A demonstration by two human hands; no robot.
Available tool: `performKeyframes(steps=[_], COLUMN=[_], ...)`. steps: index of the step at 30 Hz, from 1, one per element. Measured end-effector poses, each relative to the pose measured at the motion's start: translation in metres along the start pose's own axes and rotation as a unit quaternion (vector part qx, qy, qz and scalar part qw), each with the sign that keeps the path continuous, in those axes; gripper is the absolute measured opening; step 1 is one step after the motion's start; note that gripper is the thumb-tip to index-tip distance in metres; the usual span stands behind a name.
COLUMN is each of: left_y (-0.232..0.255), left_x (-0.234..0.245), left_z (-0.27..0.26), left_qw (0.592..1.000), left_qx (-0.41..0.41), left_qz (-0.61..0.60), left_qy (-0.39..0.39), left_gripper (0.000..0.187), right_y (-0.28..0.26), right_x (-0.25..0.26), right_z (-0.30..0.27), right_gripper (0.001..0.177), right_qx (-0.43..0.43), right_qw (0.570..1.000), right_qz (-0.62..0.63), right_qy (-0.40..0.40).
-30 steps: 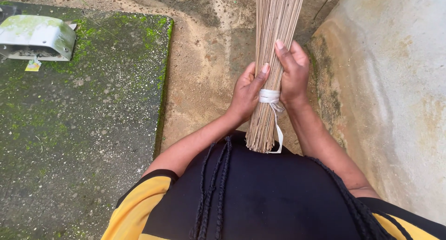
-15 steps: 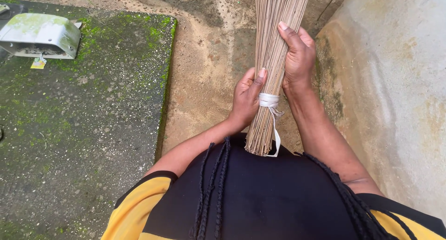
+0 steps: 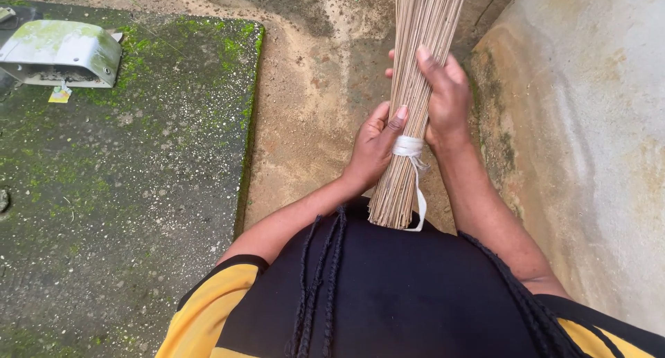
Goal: The person tightens the white binding on a broom by hand and sweeps the dirt ground before adjusting the binding again.
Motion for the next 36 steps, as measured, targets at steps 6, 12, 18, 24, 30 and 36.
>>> performKeyframes(steps=[6, 12, 18, 24, 30, 36], left_y=[-0.022, -0.030, -0.046, -0.048, -0.051, -0.058], left_x=[0.018, 0.035, 0.048, 0.059, 0.066, 0.088], left_z=[-0.003, -0.017, -0.026, -0.023, -0.027, -0.021], left_qw=[0.999, 0.993, 0.987, 0.986, 0.976, 0.950], left_qx=[-0.018, 0.103, 0.156, 0.163, 0.211, 0.304], left_qz=[-0.023, -0.012, -0.028, 0.008, -0.038, -0.050], left_qy=[0.045, 0.059, 0.036, 0.039, 0.038, 0.060], left_gripper=[0.028, 0.041, 0.038, 0.035, 0.035, 0.043], right_y=[0.053, 0.082, 0.086, 0.085, 0.127, 0.179], right_x=[0.024, 0.043, 0.045, 0.031, 0.041, 0.051], right_z=[-0.028, -0.046, -0.062, -0.064, -0.060, -0.059], right_gripper=[0.043, 0.047, 0.046, 0.051, 0.045, 0.041], right_qx=[-0.127, -0.225, -0.285, -0.275, -0.297, -0.414], right_qw=[0.988, 0.972, 0.955, 0.954, 0.950, 0.906], right_qz=[0.028, 0.014, 0.054, 0.019, 0.036, 0.092], right_qy=[-0.086, -0.062, -0.059, -0.114, -0.086, 0.004])
Point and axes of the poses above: each hand's wrist, its own z-axis towards the middle knuckle, its own x-axis out of the back of the hand, y = z × x, the point moved 3 cm from there along z, towards the middle knuckle, and after that the axes turned 15 degrees about y, right-handed, at the moved point
